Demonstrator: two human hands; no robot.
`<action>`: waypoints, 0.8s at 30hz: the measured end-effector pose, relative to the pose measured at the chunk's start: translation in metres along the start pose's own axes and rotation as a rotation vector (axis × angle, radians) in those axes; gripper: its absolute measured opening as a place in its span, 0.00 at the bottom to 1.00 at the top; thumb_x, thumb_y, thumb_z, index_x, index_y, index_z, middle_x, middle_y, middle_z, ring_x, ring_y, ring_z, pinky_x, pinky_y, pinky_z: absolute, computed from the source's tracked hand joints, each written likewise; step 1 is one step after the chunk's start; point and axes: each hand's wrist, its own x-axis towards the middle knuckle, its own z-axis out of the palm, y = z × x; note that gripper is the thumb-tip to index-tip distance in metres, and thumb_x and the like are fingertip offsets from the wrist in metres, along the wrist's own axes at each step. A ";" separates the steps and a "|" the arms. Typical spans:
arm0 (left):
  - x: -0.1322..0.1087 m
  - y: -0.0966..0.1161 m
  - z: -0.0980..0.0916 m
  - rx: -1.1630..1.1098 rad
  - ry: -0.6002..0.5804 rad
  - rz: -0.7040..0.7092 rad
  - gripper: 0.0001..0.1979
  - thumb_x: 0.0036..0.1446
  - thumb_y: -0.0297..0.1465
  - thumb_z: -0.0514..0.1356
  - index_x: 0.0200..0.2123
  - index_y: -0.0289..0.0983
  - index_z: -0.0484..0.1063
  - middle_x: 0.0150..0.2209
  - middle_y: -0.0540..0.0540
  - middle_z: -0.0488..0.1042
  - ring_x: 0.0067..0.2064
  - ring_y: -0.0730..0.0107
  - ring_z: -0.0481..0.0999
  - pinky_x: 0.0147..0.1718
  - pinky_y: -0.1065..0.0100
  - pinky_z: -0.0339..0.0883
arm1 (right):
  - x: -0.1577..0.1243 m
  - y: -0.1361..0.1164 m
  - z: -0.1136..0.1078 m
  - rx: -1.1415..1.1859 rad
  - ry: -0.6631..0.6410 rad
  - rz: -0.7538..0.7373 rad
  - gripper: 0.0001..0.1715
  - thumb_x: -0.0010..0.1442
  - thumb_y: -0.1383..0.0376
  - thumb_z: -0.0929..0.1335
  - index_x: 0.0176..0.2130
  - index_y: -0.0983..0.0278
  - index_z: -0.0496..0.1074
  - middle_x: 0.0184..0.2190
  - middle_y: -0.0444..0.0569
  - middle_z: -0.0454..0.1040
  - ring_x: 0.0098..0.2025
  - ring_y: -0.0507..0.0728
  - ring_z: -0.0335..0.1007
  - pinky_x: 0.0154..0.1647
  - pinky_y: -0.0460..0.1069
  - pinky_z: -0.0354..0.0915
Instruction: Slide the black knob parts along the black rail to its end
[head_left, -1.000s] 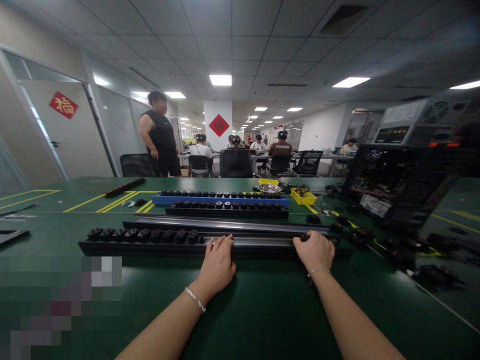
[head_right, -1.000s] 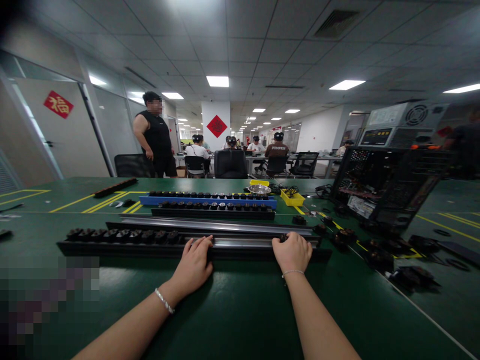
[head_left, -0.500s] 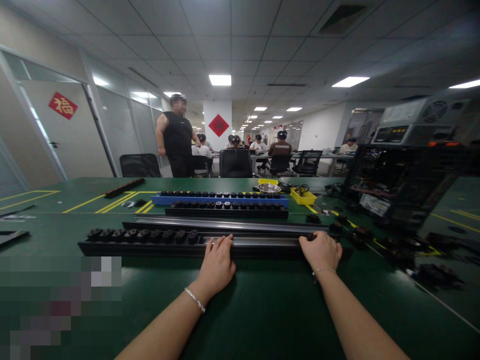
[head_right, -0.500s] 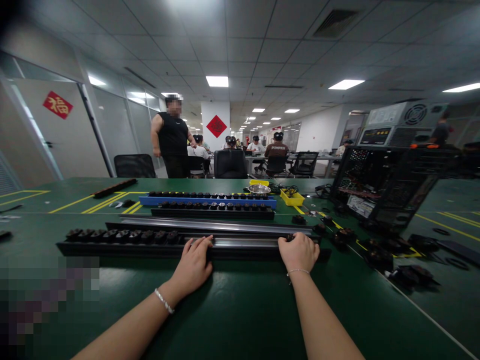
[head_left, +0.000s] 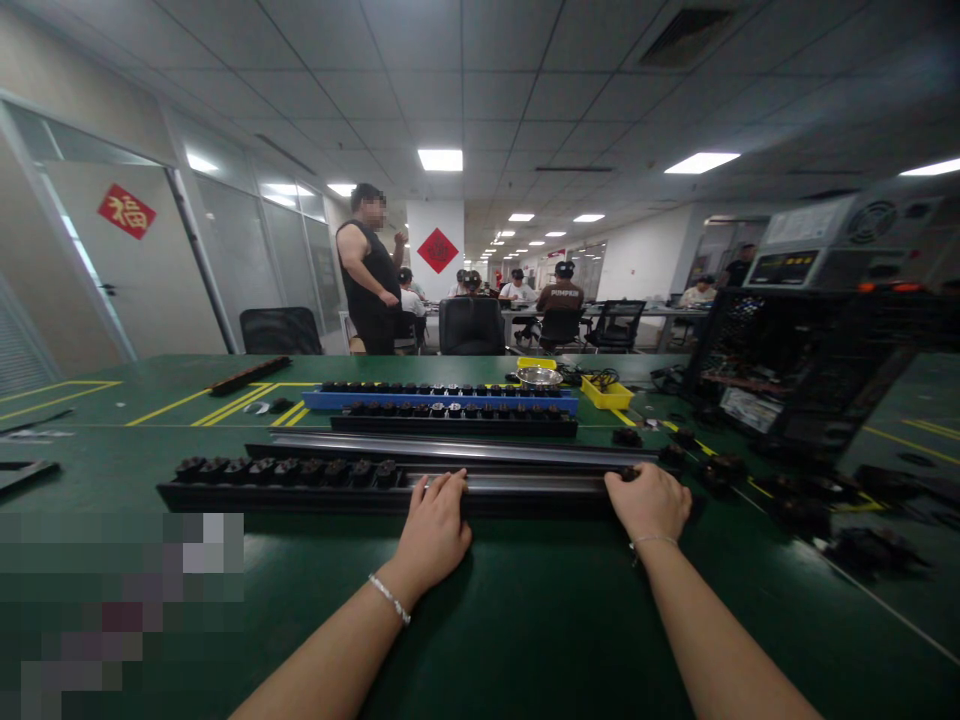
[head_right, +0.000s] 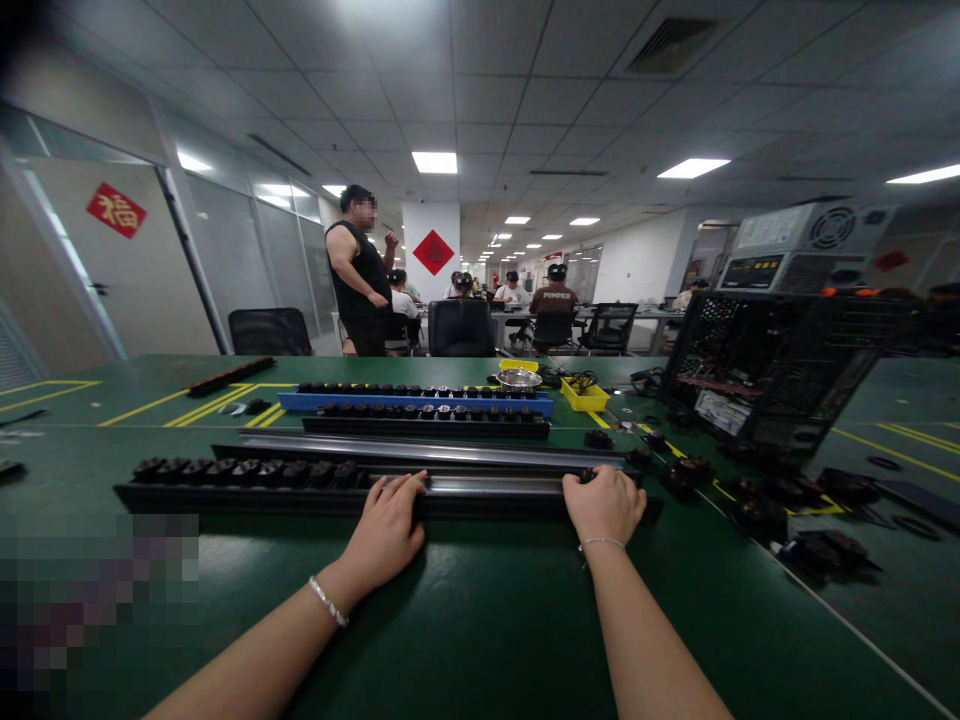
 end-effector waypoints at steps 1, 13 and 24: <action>0.000 0.000 0.000 -0.002 0.000 -0.001 0.22 0.48 0.24 0.53 0.49 0.38 0.63 0.58 0.45 0.65 0.59 0.61 0.60 0.61 0.53 0.42 | 0.000 0.001 0.000 0.000 0.000 0.002 0.21 0.48 0.57 0.62 0.38 0.68 0.70 0.40 0.60 0.72 0.48 0.65 0.63 0.54 0.59 0.51; 0.000 0.000 -0.001 -0.008 -0.002 -0.001 0.22 0.48 0.24 0.53 0.49 0.38 0.64 0.58 0.45 0.65 0.59 0.60 0.60 0.61 0.53 0.42 | 0.006 0.007 -0.003 -0.012 0.003 0.031 0.23 0.49 0.55 0.62 0.38 0.68 0.71 0.38 0.59 0.72 0.47 0.65 0.64 0.52 0.60 0.53; 0.001 0.003 -0.004 -0.011 -0.008 -0.015 0.23 0.47 0.24 0.53 0.49 0.38 0.63 0.57 0.44 0.66 0.59 0.60 0.61 0.61 0.52 0.44 | 0.009 0.013 -0.004 -0.005 0.016 0.087 0.22 0.48 0.55 0.62 0.38 0.67 0.71 0.37 0.58 0.72 0.47 0.66 0.64 0.54 0.61 0.52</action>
